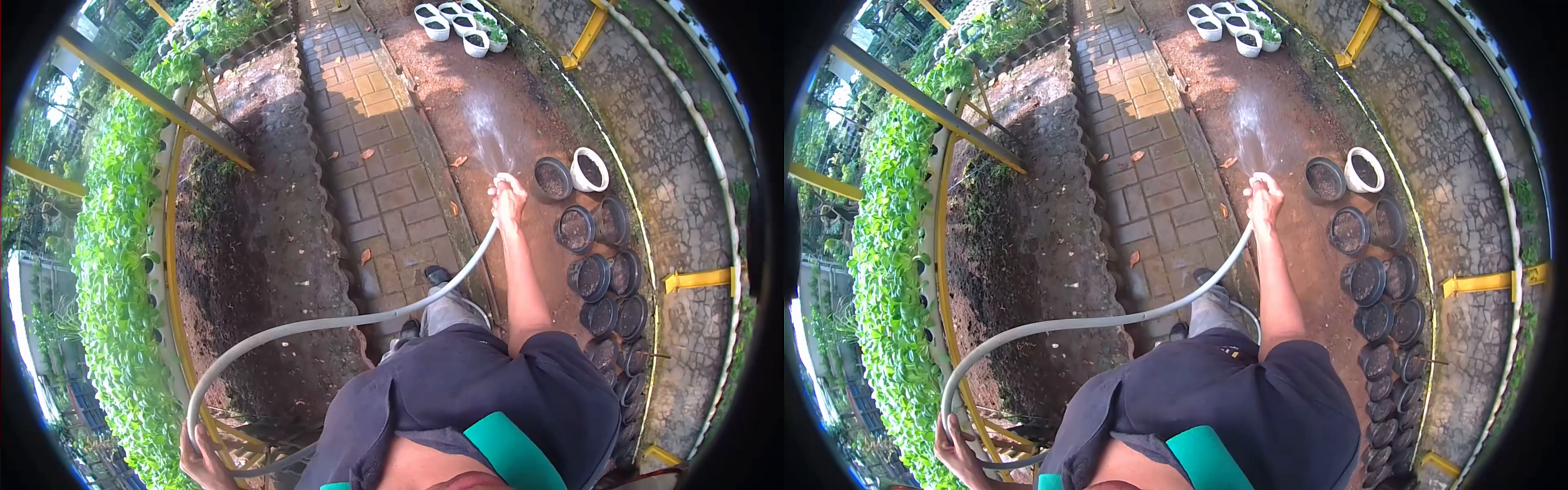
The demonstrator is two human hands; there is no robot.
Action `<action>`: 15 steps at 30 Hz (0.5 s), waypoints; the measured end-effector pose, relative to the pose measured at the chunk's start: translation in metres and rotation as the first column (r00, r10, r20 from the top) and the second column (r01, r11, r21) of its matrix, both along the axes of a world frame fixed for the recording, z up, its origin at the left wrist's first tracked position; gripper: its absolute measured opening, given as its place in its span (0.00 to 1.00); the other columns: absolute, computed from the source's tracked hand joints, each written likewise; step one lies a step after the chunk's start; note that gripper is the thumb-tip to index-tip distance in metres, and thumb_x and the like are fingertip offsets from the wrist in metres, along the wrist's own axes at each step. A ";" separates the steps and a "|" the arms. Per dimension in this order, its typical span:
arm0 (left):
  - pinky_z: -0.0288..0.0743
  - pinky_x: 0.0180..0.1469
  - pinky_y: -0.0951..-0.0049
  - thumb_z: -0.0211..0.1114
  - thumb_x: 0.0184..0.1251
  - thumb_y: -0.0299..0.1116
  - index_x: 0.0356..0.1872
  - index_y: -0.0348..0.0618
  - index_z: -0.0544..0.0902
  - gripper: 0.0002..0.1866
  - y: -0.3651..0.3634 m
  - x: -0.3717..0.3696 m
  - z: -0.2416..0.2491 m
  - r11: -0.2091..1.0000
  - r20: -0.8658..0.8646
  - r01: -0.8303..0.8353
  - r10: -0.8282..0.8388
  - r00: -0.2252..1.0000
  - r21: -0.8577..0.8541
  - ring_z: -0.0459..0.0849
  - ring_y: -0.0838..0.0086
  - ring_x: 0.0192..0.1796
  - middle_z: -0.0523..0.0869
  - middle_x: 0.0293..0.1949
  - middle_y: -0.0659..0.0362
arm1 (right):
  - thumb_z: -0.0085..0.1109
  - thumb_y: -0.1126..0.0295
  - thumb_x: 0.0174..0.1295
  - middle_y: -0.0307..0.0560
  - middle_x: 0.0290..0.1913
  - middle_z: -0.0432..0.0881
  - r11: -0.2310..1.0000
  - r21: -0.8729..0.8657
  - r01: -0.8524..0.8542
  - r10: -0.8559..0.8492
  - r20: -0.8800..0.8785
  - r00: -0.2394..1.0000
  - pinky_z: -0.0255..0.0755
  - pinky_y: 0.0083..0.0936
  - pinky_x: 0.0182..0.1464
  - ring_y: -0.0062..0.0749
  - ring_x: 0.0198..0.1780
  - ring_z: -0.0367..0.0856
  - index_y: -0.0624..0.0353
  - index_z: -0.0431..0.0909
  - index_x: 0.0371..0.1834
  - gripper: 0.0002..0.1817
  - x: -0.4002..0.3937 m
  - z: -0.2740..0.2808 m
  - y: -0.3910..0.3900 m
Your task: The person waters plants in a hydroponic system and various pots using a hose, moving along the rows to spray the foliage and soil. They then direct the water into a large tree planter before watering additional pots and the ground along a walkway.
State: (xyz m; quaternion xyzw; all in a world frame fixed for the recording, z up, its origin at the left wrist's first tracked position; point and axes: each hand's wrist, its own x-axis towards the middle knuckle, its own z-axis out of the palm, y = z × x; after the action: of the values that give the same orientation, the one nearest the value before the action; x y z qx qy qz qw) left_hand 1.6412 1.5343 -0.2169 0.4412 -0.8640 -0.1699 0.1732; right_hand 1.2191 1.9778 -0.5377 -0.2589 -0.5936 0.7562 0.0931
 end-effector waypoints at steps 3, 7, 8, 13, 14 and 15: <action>0.53 0.22 0.80 0.60 0.72 0.47 0.50 0.35 0.82 0.22 -0.058 0.045 -0.008 0.991 -0.088 0.083 -0.092 0.992 -0.101 0.64 0.86 0.18 0.68 0.15 0.67 | 0.58 0.72 0.63 0.40 0.22 0.78 0.999 -0.046 0.008 -0.009 -0.014 1.000 0.51 0.16 0.09 0.12 0.11 0.60 0.55 0.79 0.46 0.09 0.033 0.022 -0.030; 0.53 0.24 0.78 0.60 0.71 0.50 0.52 0.38 0.83 0.24 -0.083 0.070 0.022 0.972 -0.061 -0.014 -0.001 0.998 -0.234 0.64 0.85 0.19 0.67 0.14 0.67 | 0.53 0.72 0.67 0.42 0.27 0.78 0.997 -0.005 -0.072 0.072 0.043 0.996 0.51 0.14 0.11 0.12 0.13 0.61 0.56 0.76 0.50 0.10 0.066 0.042 -0.060; 0.55 0.25 0.76 0.60 0.71 0.52 0.55 0.41 0.83 0.25 -0.087 0.079 0.030 0.950 -0.076 -0.059 0.038 0.996 -0.307 0.64 0.84 0.20 0.67 0.14 0.66 | 0.52 0.73 0.67 0.41 0.25 0.78 0.994 -0.015 -0.104 0.105 0.054 0.993 0.51 0.14 0.10 0.12 0.13 0.61 0.57 0.76 0.50 0.10 0.076 0.046 -0.070; 0.61 0.30 0.77 0.62 0.70 0.49 0.57 0.46 0.83 0.22 -0.089 0.107 0.057 0.845 -0.300 -0.197 0.046 0.953 -0.497 0.67 0.82 0.26 0.71 0.21 0.65 | 0.52 0.73 0.66 0.40 0.23 0.77 0.922 -0.076 -0.381 0.388 0.134 0.912 0.49 0.14 0.09 0.11 0.11 0.59 0.55 0.78 0.46 0.08 0.120 0.038 -0.113; 0.64 0.34 0.79 0.63 0.70 0.45 0.52 0.43 0.85 0.18 -0.086 0.108 0.059 0.884 -0.325 -0.201 0.060 0.944 -0.421 0.69 0.83 0.30 0.76 0.24 0.65 | 0.55 0.73 0.64 0.39 0.21 0.77 0.914 -0.073 -0.398 0.405 0.178 0.897 0.51 0.17 0.09 0.13 0.11 0.60 0.54 0.80 0.44 0.08 0.126 0.036 -0.117; 0.66 0.38 0.80 0.65 0.69 0.41 0.47 0.41 0.86 0.15 -0.078 0.104 0.061 0.919 -0.348 -0.198 0.072 0.935 -0.342 0.72 0.84 0.33 0.81 0.28 0.65 | 0.56 0.72 0.64 0.40 0.21 0.78 0.909 -0.083 -0.409 0.417 0.188 0.889 0.51 0.17 0.09 0.13 0.11 0.62 0.53 0.80 0.45 0.09 0.132 0.034 -0.115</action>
State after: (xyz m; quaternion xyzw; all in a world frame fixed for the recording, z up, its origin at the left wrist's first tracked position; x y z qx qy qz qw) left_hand 1.7448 1.4566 -0.1556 0.4250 -0.8063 -0.0619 0.4067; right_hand 1.3513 1.8629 -0.5040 -0.2040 -0.6256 0.7407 -0.1355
